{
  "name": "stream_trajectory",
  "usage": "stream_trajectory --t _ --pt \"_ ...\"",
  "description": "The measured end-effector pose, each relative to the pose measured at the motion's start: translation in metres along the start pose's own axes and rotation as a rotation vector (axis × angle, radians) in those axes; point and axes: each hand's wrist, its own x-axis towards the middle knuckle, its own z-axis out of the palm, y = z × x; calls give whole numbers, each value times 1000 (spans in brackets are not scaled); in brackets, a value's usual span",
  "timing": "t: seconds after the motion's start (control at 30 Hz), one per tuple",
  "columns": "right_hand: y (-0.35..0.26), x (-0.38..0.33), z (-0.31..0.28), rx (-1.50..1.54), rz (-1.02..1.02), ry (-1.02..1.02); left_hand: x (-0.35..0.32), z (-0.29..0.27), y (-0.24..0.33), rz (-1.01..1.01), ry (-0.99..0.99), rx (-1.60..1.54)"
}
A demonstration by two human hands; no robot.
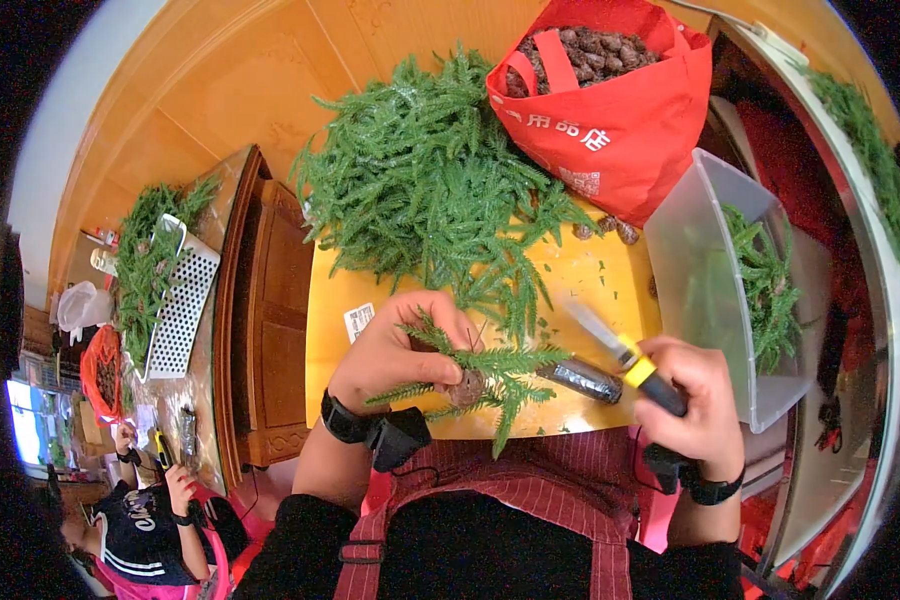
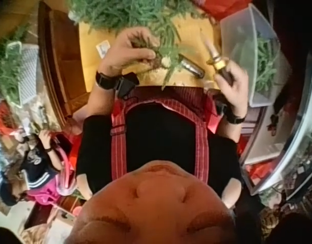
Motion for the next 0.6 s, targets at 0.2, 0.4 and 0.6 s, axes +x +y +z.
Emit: stream_trajectory --t 0.2,0.4,0.6 --pt "-13 15 -4 -276 -150 -199 2 -4 1 -12 -98 31" --pt "-16 21 5 -257 -238 -230 1 -3 -3 -54 -183 8" --pt "-7 20 3 -263 -244 -250 3 -3 -7 -29 -298 6"
